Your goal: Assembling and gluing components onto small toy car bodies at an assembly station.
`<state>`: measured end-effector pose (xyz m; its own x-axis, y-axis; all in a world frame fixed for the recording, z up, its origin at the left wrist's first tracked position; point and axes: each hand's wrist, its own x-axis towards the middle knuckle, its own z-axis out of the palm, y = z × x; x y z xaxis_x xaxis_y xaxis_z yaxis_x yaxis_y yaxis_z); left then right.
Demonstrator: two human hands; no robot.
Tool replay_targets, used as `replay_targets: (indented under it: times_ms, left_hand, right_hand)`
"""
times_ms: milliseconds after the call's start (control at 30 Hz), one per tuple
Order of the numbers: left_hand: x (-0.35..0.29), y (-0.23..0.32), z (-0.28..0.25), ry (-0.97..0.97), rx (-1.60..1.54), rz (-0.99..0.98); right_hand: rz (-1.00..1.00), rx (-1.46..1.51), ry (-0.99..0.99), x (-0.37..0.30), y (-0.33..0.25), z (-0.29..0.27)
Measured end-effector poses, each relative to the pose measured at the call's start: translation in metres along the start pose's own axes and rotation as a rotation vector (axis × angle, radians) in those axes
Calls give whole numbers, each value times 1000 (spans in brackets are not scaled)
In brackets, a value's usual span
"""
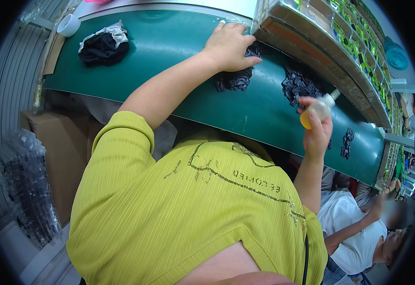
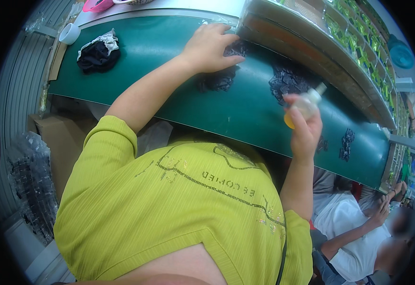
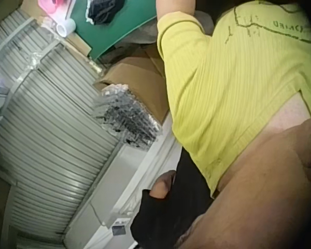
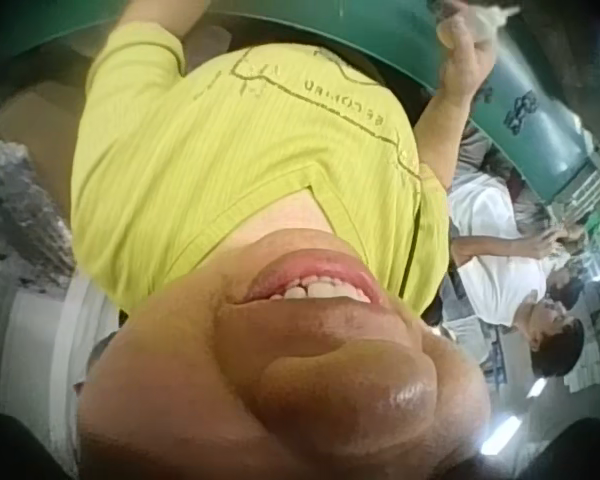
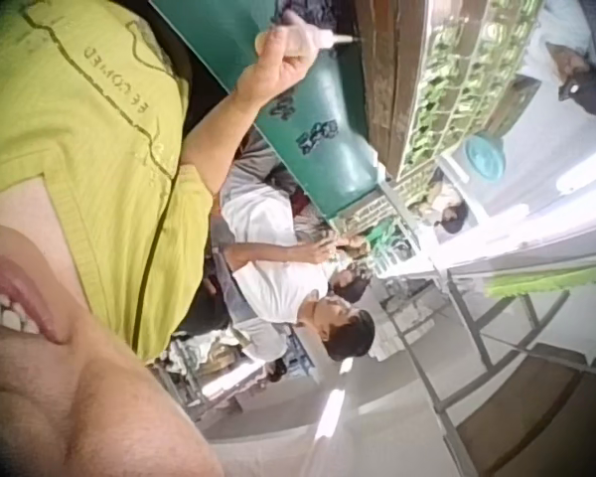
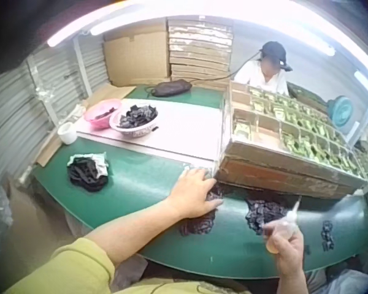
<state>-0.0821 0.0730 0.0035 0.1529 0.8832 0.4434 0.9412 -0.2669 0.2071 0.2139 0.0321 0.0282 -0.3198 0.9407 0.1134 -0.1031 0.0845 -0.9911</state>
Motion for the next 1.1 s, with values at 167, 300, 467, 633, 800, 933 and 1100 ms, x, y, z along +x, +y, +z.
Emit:
replay_targets:
  times_ms: [167,300,467,633,800,933,1100]
  left_hand:
    - [7,-7,2,-195,-65,-20]
    - [3,-10,0,-248,-186,-3]
    - [-4,-12,-4,-267,-234,29]
    - [1,-19,7,-156,-292,60]
    - [4,-22,11,-79,-297,86]
    - [0,-22,3,-148,-315,89]
    - [-5,-17,11,87,-338,146]
  right_hand:
    - [208,-190,-152,61,21,46]
    - [211,-335,-165,85,32,69]
    - [224,-298,-262,88,31,76]
    - [251,-243,-165,100,38,72]
    - [292,-308,-222,115,36,74]
    - [273,-273,-279,107,31,72]
    - [181,-81,-162,86,27,60]
